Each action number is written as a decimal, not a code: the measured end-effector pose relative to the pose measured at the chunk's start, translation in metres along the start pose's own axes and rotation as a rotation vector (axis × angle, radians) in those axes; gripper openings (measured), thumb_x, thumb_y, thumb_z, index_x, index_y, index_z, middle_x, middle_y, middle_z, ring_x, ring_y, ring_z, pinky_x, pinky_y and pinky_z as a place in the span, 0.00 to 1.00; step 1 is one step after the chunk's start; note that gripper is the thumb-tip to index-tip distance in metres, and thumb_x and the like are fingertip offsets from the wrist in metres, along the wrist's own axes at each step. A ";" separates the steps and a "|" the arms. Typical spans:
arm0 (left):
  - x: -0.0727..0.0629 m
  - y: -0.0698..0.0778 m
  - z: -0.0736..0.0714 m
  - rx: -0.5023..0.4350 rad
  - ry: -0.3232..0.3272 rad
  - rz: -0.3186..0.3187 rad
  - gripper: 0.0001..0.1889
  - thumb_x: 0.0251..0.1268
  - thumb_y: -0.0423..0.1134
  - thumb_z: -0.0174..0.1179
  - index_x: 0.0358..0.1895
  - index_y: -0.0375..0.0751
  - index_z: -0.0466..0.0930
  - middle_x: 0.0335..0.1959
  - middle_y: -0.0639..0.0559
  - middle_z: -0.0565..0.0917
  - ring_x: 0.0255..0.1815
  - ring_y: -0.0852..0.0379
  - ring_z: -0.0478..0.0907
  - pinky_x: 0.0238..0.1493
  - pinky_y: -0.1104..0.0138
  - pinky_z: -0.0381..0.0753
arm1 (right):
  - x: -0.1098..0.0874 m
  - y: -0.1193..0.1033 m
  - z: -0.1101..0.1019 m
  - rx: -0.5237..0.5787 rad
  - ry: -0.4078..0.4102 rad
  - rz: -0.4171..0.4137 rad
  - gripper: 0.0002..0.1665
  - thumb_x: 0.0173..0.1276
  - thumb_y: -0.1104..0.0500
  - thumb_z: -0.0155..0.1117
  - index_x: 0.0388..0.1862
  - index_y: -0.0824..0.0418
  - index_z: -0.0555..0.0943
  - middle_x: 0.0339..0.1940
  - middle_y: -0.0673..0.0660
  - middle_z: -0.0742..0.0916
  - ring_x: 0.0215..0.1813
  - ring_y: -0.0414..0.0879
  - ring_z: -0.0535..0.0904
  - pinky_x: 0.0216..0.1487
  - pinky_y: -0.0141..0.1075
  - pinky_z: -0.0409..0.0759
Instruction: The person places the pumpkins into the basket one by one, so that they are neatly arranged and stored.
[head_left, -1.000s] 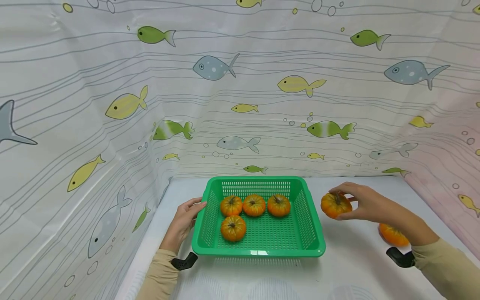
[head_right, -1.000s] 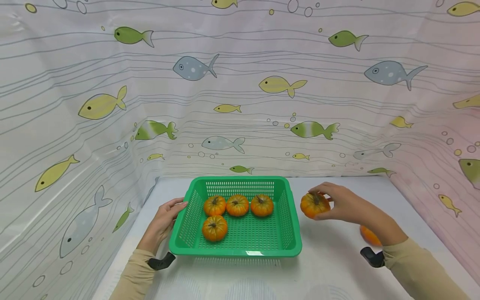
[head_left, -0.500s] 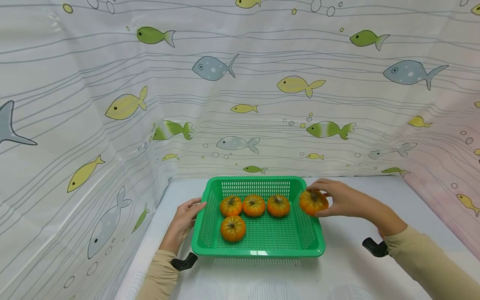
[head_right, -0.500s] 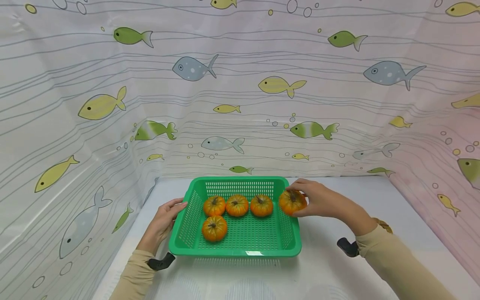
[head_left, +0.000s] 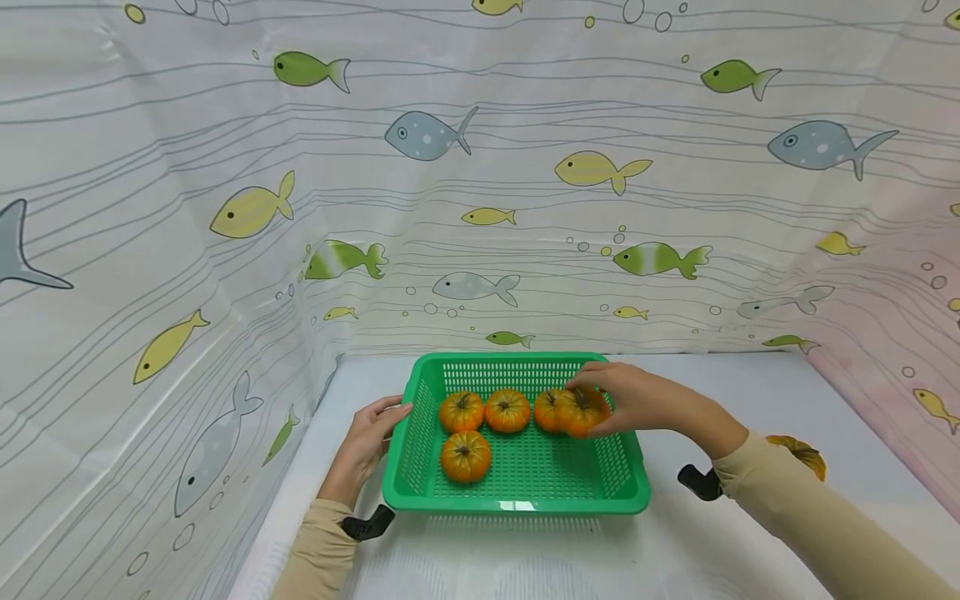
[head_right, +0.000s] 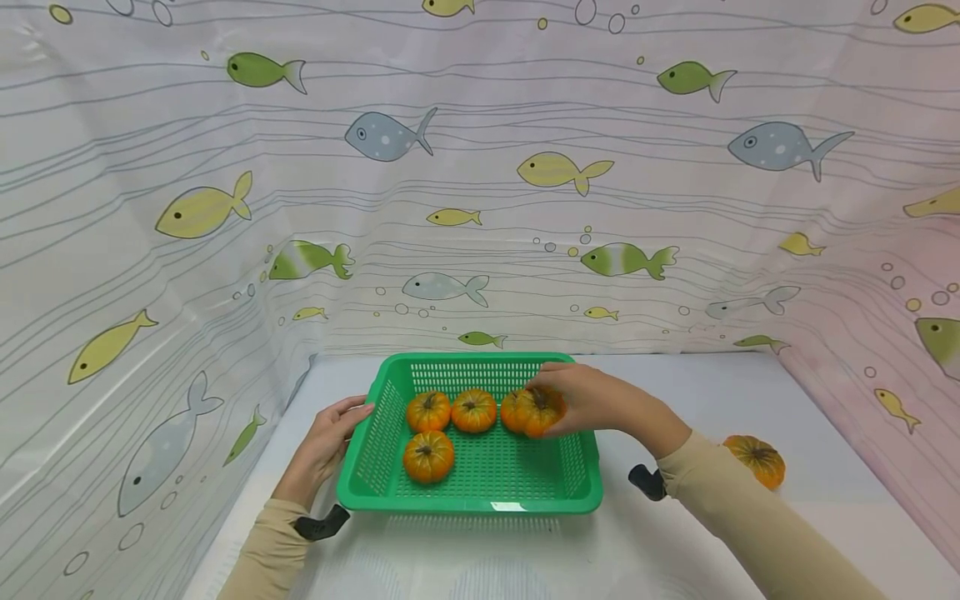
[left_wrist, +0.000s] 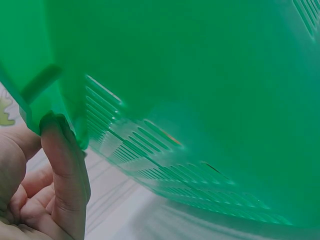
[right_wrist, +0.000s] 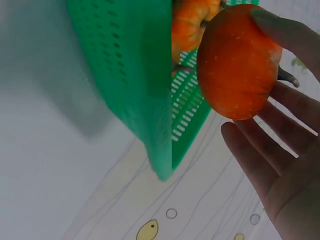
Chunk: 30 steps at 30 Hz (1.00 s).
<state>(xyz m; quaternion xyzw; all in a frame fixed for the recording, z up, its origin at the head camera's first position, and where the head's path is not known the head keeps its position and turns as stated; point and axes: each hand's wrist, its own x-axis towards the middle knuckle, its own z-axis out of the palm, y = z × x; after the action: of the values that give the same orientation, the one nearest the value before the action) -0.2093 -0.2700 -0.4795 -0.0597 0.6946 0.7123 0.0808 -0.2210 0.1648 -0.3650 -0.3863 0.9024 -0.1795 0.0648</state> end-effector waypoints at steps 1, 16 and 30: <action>0.000 0.000 0.000 0.000 0.000 -0.001 0.28 0.76 0.43 0.63 0.72 0.33 0.69 0.41 0.58 0.91 0.36 0.62 0.90 0.39 0.68 0.90 | 0.002 -0.002 0.001 -0.003 -0.002 -0.008 0.35 0.58 0.49 0.83 0.64 0.54 0.82 0.57 0.48 0.85 0.56 0.44 0.81 0.60 0.48 0.86; 0.000 0.000 0.000 0.006 0.008 0.000 0.28 0.76 0.43 0.63 0.72 0.33 0.70 0.41 0.58 0.90 0.36 0.62 0.89 0.39 0.68 0.90 | 0.034 -0.019 0.021 -0.048 -0.081 -0.091 0.33 0.59 0.53 0.82 0.63 0.58 0.83 0.57 0.51 0.86 0.58 0.46 0.81 0.62 0.45 0.85; 0.001 0.001 0.000 0.003 0.012 -0.005 0.28 0.75 0.43 0.63 0.71 0.32 0.71 0.40 0.58 0.90 0.37 0.61 0.89 0.39 0.67 0.90 | 0.064 -0.038 0.044 -0.158 -0.180 -0.130 0.34 0.57 0.50 0.82 0.62 0.57 0.83 0.58 0.52 0.87 0.54 0.45 0.83 0.59 0.40 0.85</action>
<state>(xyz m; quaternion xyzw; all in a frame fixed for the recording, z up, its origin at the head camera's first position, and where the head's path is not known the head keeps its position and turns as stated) -0.2104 -0.2702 -0.4791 -0.0654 0.6958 0.7109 0.0786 -0.2281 0.0824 -0.3900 -0.4622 0.8775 -0.0762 0.1030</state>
